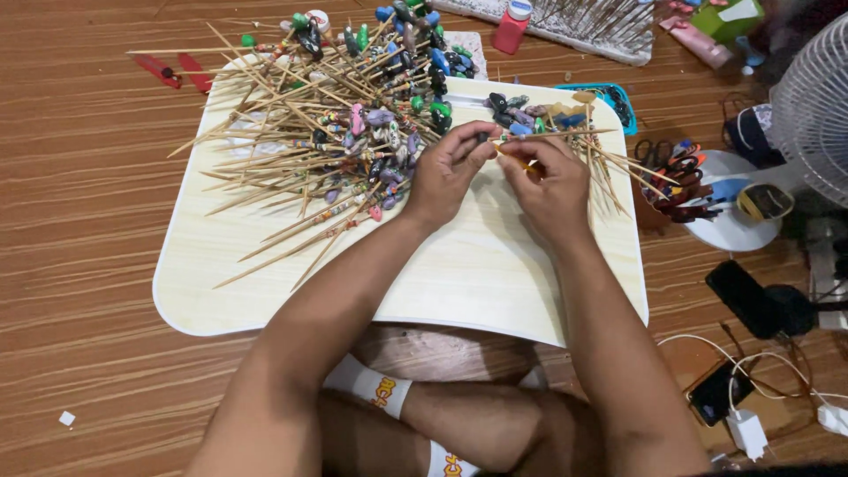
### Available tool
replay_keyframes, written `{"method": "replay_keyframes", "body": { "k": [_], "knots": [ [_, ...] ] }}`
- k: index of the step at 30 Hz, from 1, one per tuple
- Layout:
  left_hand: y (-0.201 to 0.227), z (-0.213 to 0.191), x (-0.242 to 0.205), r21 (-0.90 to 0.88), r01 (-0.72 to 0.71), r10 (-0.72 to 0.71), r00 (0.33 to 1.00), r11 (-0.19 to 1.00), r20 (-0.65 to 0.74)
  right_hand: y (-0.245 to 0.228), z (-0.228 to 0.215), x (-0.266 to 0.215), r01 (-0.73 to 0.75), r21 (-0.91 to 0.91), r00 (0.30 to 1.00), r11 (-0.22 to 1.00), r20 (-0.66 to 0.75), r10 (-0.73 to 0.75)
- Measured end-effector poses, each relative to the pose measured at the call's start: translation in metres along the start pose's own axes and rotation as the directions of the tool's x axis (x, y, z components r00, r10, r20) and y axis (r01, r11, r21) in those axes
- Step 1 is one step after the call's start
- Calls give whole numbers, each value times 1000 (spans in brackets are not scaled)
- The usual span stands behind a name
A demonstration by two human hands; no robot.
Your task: Assembling small fishing lures onto wooden sticks
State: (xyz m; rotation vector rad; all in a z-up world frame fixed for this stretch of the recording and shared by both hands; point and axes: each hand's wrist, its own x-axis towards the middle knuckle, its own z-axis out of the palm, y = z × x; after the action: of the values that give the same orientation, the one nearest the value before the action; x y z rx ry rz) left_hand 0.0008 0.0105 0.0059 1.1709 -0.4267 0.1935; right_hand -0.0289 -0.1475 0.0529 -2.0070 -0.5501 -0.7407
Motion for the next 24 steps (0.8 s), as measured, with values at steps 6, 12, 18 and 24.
{"method": "replay_keyframes", "body": {
  "k": [6,12,18,24],
  "knots": [
    [16,-1,-10,106,-3,-6,996,994,86,8,-17,-3,-355,39,918,934,206,340],
    [14,4,-3,55,6,-12,994,998,106,23,-27,-1,-88,-37,976,995,197,94],
    [-10,-3,-12,-47,107,-98,981,993,165,22,-39,1,-49,-47,931,998,360,63],
    [7,-1,-3,369,-274,306,952,888,-31,-8,-10,-1,56,-249,997,967,72,-39]
  ]
}}
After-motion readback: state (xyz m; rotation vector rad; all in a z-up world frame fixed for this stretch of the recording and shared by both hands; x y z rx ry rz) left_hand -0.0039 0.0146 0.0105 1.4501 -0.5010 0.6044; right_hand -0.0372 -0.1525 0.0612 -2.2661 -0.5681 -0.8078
